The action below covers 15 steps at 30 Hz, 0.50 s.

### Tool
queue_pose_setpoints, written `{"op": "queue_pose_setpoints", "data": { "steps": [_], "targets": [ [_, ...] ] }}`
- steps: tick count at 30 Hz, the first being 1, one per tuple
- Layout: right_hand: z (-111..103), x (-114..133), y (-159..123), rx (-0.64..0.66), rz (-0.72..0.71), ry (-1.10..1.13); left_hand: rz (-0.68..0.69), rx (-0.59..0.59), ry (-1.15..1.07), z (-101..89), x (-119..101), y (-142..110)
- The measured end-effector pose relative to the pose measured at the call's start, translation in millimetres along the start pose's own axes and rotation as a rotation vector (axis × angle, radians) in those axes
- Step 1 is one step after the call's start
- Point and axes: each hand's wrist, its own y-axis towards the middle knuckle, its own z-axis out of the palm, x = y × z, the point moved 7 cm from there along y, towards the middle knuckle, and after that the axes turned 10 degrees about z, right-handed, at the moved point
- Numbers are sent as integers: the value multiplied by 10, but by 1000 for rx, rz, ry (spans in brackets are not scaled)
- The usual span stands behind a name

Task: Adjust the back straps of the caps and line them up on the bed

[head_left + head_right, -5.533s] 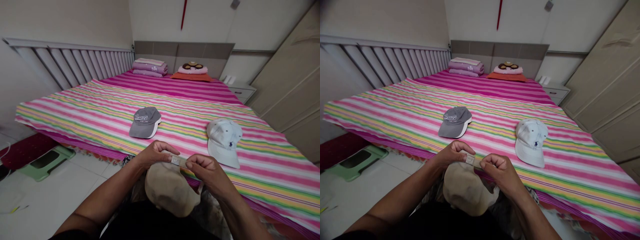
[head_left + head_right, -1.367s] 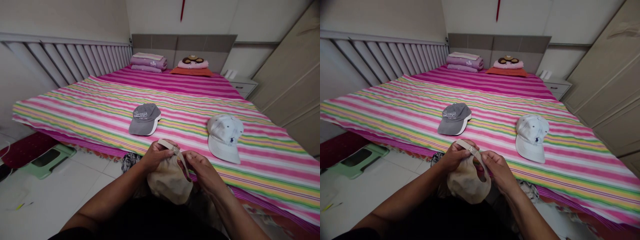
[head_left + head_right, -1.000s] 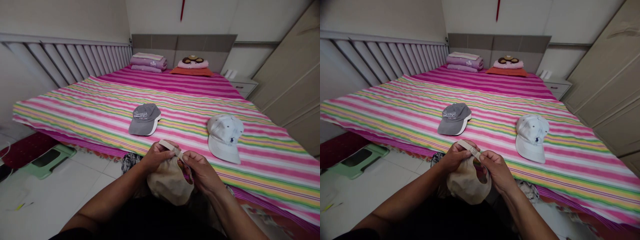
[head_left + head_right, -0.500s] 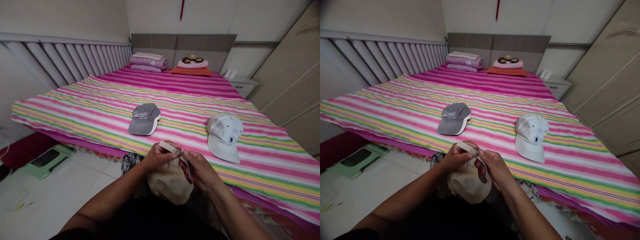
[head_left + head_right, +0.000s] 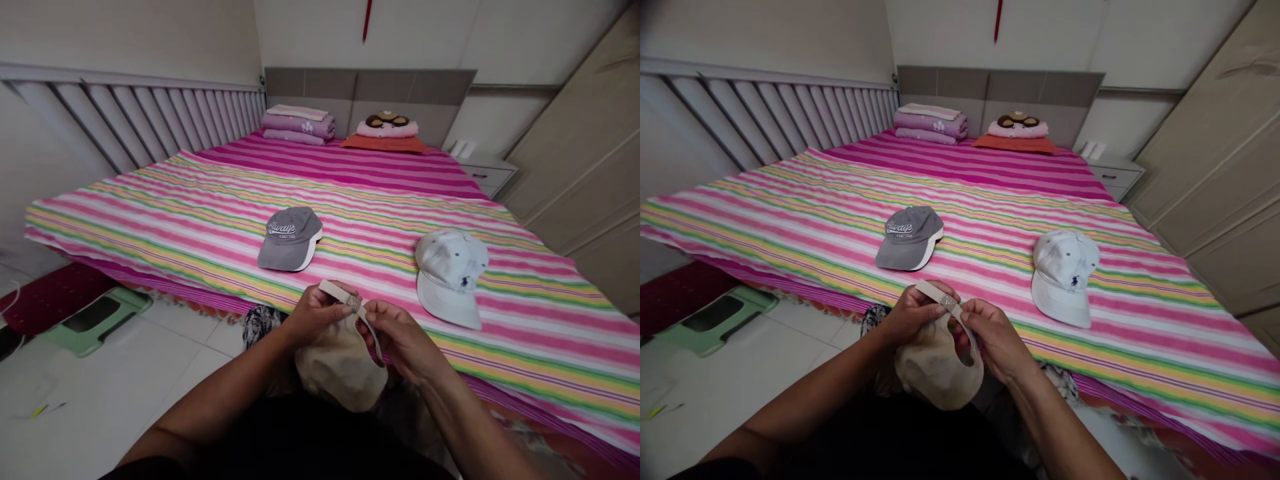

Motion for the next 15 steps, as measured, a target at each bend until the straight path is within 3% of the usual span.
{"op": "queue_pose_setpoints", "data": {
  "steps": [15],
  "targets": [
    [-78, 27, 15, -26, -91, 83, -44, 15, -40, 17, 35, -11]
  ]
}}
